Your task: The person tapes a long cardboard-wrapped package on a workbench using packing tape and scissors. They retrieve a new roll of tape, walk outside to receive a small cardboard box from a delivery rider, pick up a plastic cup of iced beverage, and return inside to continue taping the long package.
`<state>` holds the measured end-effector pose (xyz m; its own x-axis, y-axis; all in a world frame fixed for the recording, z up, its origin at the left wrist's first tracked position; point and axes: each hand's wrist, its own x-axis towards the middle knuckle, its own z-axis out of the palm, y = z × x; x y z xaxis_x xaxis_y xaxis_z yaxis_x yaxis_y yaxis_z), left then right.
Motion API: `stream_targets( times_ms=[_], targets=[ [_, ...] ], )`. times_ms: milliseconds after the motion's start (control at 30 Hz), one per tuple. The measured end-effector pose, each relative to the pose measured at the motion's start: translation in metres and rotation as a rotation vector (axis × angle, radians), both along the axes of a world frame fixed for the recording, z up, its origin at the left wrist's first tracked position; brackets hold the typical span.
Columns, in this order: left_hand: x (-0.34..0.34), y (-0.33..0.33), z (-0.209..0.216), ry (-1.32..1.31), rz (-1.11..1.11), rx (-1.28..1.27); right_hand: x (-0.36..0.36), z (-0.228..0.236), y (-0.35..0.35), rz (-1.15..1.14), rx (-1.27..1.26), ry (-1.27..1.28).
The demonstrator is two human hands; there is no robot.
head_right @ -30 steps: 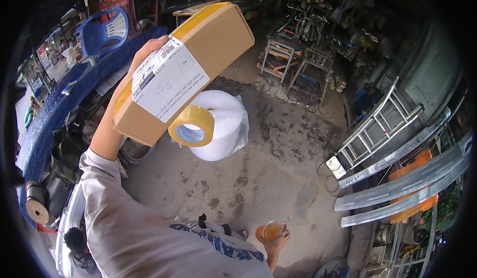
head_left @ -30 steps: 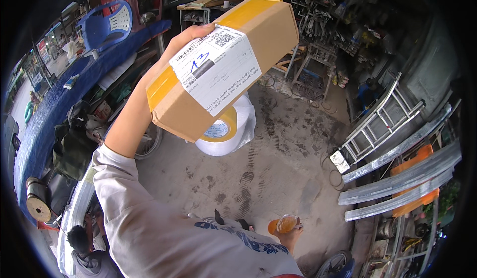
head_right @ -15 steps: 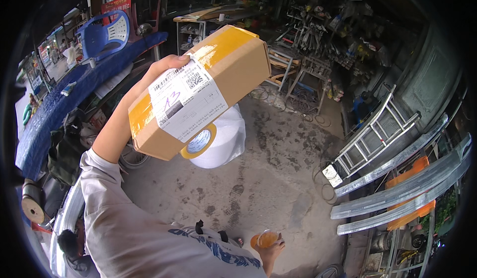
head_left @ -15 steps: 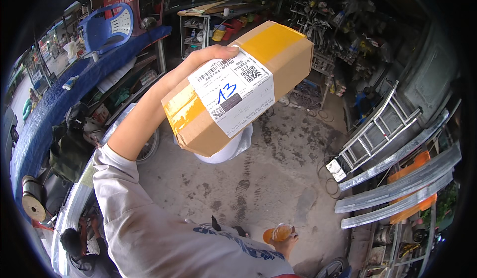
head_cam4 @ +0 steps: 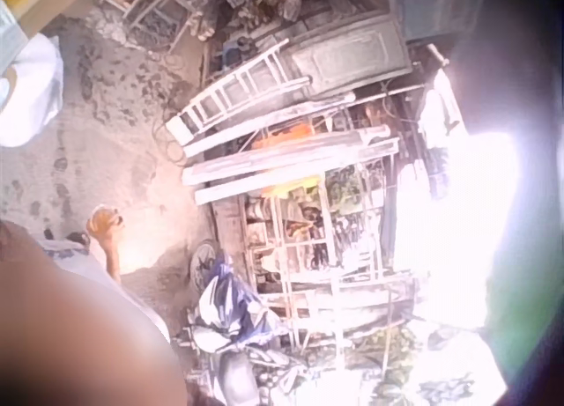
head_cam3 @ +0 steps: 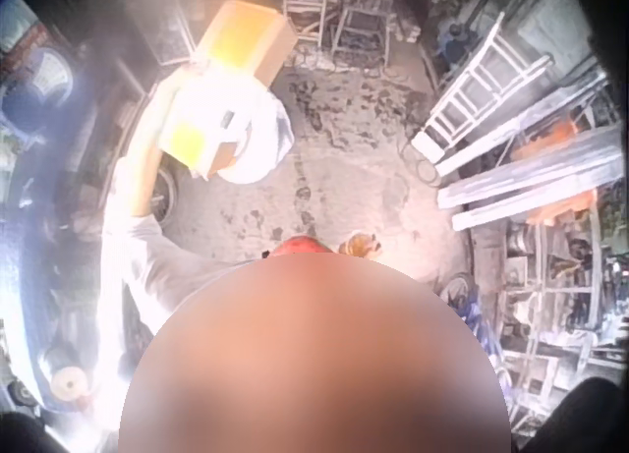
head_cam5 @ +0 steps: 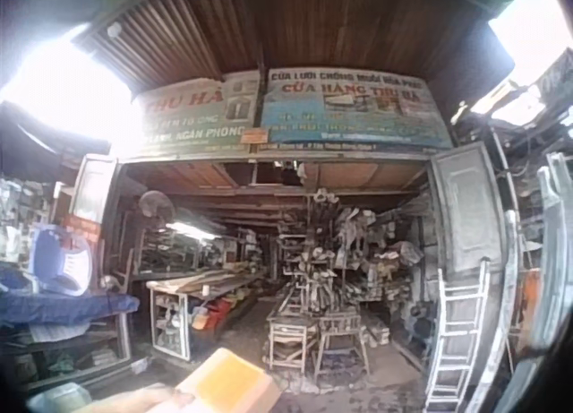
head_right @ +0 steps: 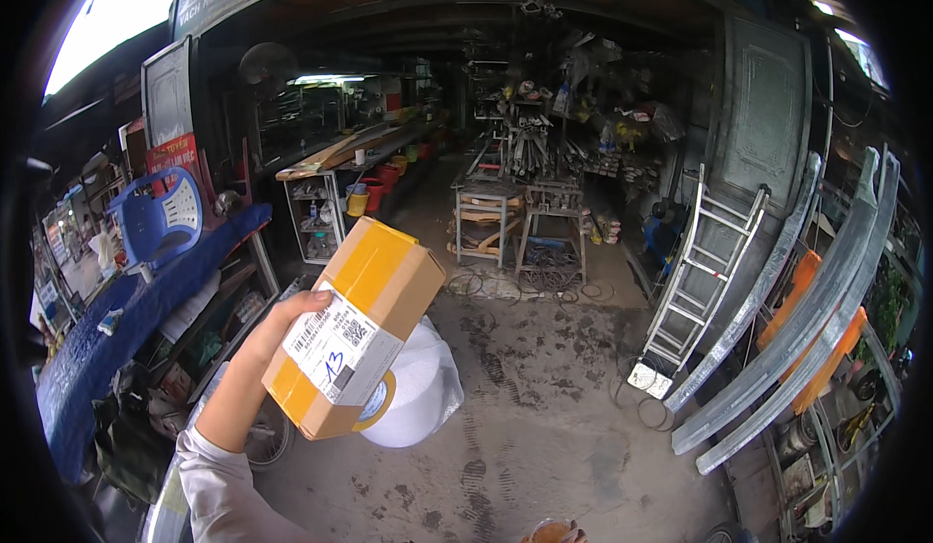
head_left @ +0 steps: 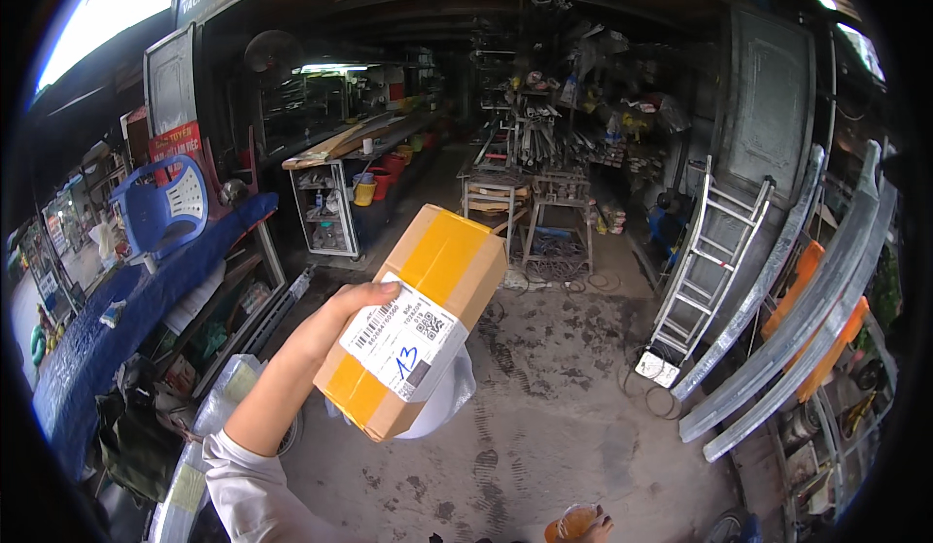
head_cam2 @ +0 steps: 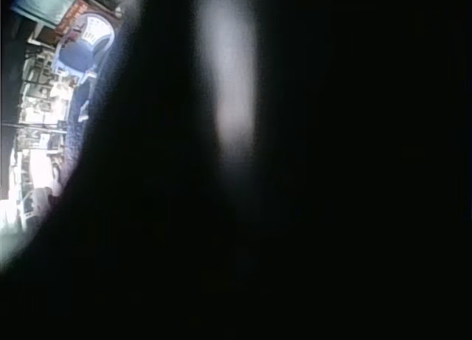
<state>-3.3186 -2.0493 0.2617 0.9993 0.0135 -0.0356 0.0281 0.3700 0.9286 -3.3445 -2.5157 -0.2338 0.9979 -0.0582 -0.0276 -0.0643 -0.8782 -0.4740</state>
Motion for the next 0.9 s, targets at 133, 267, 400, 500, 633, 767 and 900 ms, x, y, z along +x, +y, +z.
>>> stream_targets(
  times_ms=[133,267,400,500,633,767,900],
  targets=[
    [0.022,-0.006,-0.013,-0.033,-0.022,0.207,0.007,0.003,-0.002,-0.01,-0.042,-0.057],
    [0.05,-0.015,-0.027,-0.013,-0.052,0.207,0.012,0.002,-0.001,-0.002,-0.081,-0.12],
    [0.075,-0.022,-0.031,-0.032,-0.039,0.13,0.029,0.002,0.003,0.009,-0.13,-0.172],
    [0.097,-0.026,-0.027,-0.062,0.044,0.035,0.065,0.011,0.002,-0.094,0.015,0.059],
    [0.124,-0.032,-0.02,-0.275,0.249,0.107,0.124,0.026,0.007,-0.074,0.044,-0.068],
    [0.147,-0.037,-0.016,-0.574,0.309,0.123,0.187,0.04,0.009,0.007,0.044,-0.086],
    [0.182,-0.034,-0.013,-0.578,0.399,0.19,0.239,0.055,0.015,0.089,0.024,-0.134]
  ],
)
